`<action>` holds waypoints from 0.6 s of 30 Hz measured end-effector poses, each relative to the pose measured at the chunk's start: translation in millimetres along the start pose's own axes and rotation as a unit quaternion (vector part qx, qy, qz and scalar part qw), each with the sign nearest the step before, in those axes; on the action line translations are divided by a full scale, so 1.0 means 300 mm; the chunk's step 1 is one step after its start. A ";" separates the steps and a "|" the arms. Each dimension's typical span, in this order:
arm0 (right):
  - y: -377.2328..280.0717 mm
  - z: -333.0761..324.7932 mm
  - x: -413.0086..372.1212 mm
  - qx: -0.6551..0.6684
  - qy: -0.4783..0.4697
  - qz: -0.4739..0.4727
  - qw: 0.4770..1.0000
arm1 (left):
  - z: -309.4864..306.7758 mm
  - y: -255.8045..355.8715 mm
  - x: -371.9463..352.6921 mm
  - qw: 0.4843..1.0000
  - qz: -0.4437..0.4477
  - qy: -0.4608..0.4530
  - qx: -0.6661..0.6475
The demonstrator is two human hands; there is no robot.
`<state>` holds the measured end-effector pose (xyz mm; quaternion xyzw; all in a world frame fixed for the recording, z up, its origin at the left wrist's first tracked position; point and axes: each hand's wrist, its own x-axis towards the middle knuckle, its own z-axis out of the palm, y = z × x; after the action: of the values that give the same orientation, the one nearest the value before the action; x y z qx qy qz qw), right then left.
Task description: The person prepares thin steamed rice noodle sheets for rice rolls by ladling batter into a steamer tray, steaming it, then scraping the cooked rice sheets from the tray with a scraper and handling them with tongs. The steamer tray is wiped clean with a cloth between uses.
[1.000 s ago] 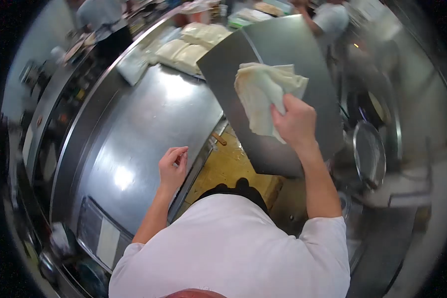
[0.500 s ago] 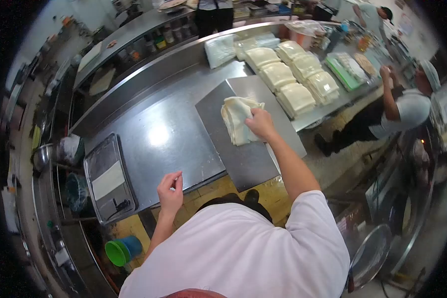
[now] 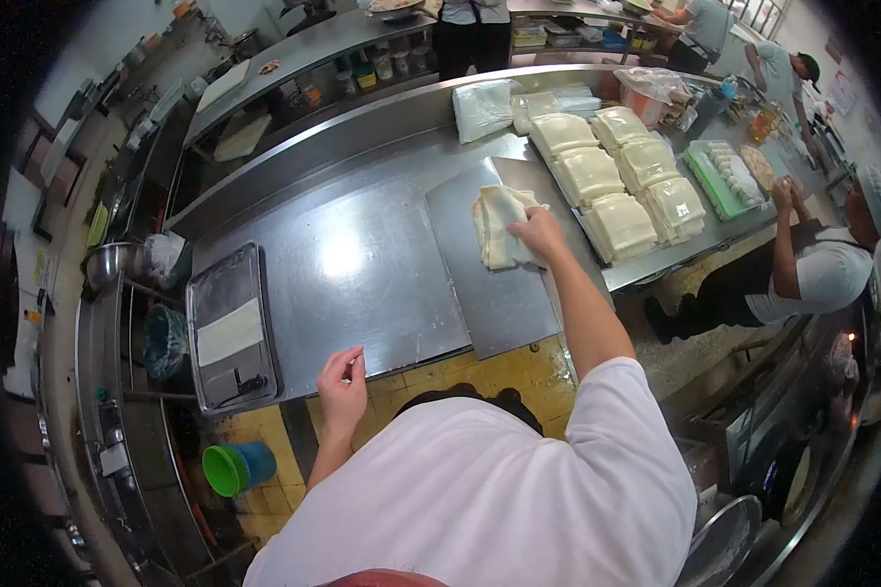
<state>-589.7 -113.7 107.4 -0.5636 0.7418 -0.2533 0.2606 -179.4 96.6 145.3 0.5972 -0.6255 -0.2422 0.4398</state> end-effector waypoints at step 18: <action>0.082 0.175 -1.110 0.080 0.223 0.221 0.946 | 0.336 -0.023 0.241 0.841 0.196 -0.491 -0.116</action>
<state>-495.3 210.1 86.0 -0.2919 0.8644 -0.3666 0.1822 -253.2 3.7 108.4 0.2099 -0.8309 -0.4833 0.1788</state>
